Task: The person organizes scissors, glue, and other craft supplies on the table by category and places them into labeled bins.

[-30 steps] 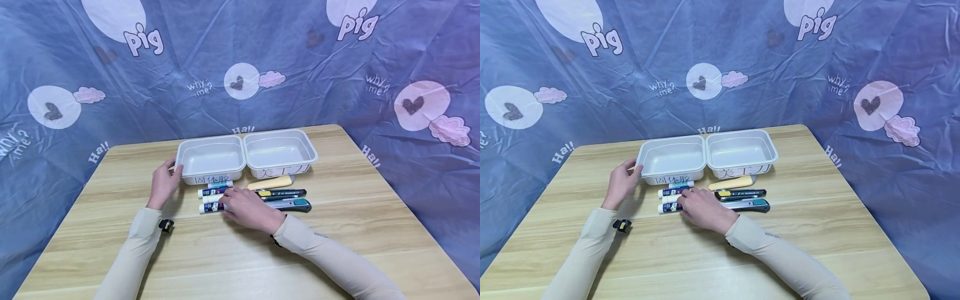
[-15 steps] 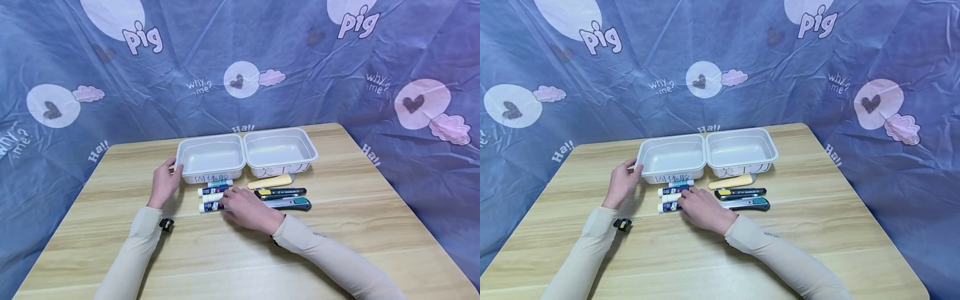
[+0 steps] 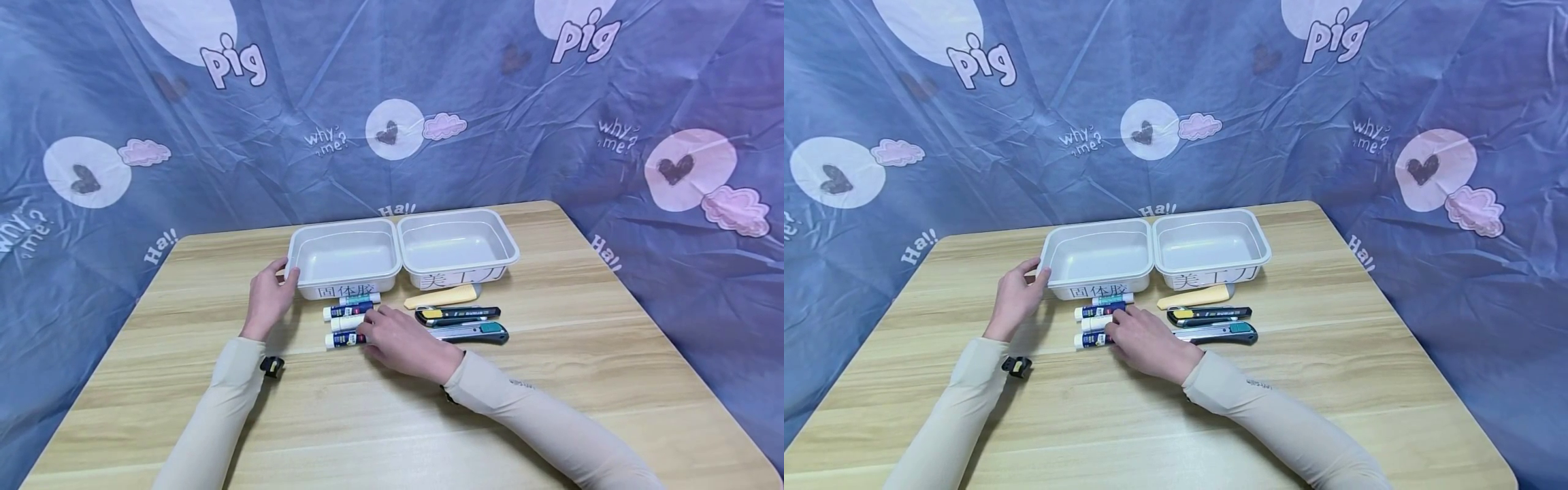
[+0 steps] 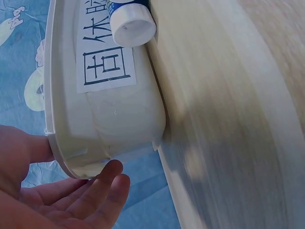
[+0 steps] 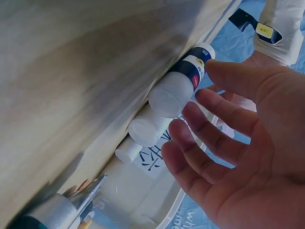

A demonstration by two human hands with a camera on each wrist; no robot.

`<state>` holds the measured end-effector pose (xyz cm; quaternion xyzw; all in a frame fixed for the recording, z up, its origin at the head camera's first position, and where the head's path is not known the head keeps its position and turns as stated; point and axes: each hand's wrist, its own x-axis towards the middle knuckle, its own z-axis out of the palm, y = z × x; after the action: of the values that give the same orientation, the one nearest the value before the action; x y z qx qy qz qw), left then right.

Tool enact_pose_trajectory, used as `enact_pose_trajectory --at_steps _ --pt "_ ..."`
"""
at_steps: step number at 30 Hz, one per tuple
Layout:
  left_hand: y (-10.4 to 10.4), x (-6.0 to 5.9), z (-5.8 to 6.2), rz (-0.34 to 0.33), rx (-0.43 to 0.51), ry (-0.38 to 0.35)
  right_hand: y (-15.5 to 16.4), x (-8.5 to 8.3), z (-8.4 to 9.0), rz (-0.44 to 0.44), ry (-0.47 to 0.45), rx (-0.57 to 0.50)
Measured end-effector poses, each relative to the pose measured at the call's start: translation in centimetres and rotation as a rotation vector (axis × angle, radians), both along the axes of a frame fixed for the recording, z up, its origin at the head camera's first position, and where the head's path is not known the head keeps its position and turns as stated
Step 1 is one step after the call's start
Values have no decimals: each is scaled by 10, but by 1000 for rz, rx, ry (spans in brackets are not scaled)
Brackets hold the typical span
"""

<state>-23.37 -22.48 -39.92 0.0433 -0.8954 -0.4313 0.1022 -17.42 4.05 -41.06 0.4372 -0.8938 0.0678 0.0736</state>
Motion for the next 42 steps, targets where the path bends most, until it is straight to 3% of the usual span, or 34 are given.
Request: enact_pose_trajectory --at_steps 16,42 --pt "-1 0 0 -3 -17 -12 -2 0 -3 8 5 13" --pt "-2 0 0 -23 -34 -25 -4 1 -2 26 -177 -39"
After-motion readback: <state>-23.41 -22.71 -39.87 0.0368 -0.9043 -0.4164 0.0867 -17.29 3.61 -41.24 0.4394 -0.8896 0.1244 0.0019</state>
